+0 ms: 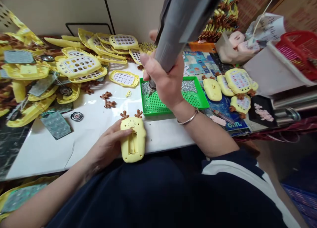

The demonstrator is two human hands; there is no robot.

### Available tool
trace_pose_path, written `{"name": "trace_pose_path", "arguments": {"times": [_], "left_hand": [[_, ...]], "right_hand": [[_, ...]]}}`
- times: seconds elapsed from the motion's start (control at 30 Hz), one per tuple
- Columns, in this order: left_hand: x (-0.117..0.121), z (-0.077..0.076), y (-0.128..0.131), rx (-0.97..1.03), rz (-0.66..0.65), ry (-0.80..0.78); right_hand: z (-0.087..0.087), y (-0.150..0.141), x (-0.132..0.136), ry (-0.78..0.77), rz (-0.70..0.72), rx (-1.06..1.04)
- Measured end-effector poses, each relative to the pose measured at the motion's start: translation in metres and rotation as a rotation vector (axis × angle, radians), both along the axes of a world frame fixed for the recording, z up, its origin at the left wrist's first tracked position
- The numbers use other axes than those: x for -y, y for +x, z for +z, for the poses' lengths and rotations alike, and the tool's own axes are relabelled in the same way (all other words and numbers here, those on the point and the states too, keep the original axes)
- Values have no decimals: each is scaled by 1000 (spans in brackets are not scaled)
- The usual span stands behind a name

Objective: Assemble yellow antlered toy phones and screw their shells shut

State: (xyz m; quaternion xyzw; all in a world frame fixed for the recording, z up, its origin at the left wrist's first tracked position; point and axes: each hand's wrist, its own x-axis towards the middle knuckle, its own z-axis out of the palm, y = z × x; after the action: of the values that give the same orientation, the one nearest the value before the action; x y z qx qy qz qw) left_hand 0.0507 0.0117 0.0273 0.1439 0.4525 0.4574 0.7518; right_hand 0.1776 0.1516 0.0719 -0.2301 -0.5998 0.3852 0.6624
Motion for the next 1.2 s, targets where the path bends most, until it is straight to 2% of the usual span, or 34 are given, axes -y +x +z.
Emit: {"name": "trace_pose_path", "arguments": {"times": [0.07,0.2,0.53,0.67,0.77,0.87,0.97,1.1,1.2], "left_hand": [[2,2,-1,42,-26,-23],[1,1,-2,77,3,-39],[3,-4,-3,37,0,-16],[6,-8,-4,28,-35,15],[7,-7,-4,8,-50,13],[6,-6,-3,5,-31,22],[5,-7,-3,27,-19,55],[6,-10,-2,53,-5,95],[6,-11,-3,45,1,102]], "right_hand": [[-14,-1,-14,-24,0,-23],[-35,-4,-27,-3,-7,2],[-50,-1,-31,-64,-20,91],[-43,-2,-28,-52,1,-17],[-25,-3,-17,-65,9,-53],[0,-8,9,-99,28,-39],[17,-15,43,-182,161,-28],[16,-23,71,-223,389,-40],[5,-25,74,-236,440,-31]]}}
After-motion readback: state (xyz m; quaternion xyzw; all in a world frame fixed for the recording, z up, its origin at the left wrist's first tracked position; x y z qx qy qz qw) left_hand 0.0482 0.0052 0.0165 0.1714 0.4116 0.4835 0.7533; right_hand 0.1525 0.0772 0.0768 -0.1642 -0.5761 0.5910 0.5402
